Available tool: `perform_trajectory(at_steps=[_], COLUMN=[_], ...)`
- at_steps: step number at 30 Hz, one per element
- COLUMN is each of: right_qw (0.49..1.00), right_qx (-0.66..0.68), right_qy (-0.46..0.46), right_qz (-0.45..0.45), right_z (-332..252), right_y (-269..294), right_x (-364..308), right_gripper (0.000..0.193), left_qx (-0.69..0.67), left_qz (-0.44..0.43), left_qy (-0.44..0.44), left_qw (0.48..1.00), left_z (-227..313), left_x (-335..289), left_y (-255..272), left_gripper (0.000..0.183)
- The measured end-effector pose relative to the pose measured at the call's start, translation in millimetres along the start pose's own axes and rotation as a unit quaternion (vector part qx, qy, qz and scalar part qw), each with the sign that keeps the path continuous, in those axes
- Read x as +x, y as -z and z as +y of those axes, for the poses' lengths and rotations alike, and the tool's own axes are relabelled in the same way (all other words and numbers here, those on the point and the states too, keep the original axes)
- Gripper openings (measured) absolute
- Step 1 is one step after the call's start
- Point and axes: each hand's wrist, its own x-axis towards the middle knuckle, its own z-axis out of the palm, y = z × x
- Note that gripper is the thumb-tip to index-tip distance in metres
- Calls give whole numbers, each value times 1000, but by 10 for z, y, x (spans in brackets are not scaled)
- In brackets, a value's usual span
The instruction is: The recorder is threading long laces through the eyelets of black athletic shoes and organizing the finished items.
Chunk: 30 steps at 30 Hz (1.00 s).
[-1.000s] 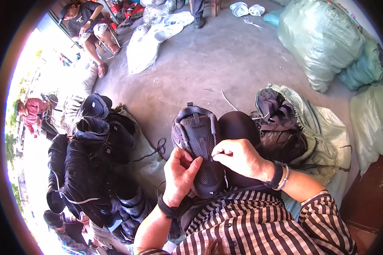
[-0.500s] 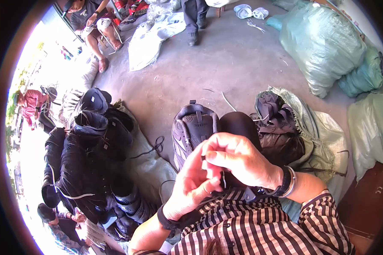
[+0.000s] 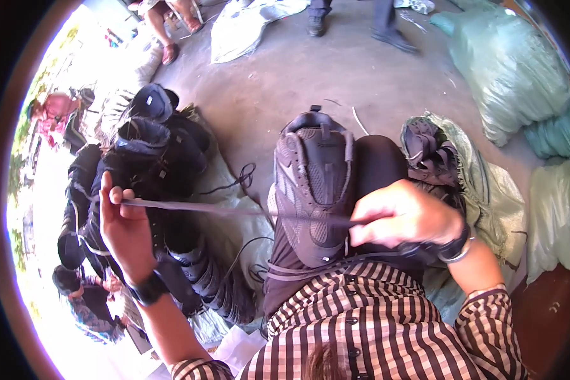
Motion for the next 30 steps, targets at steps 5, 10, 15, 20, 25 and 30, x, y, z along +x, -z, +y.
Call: perform_trajectory(at_steps=[5, 10, 15, 20, 25, 30], right_qw=[883, 718, 841, 980, 862, 919], right_qx=[352, 470, 217, -47, -300, -186], right_qy=[280, 464, 220, 141, 391, 340], right_qz=[133, 220, 445, 132, 121, 77], right_z=[432, 455, 106, -545, -542, -596], right_y=[848, 1668, 1346, 389, -142, -191], right_x=[-600, -1213, -719, -188, 306, 185], right_gripper=[8, 10, 20, 18, 14, 13], left_qx=[30, 49, -52, 228, 191, 102], left_qz=[278, 362, 228, -70, -328, -547], left_qy=[-2, -28, 76, 48, 280, 339], left_qw=[960, 930, 969, 970, 882, 759], left_z=[490, 674, 292, -286, -743, -1057], left_x=[448, 39, 118, -201, -719, -958], left_y=[2627, 4132, 3668, -192, -1487, -1373], left_gripper=[23, 22, 22, 42, 53, 26])
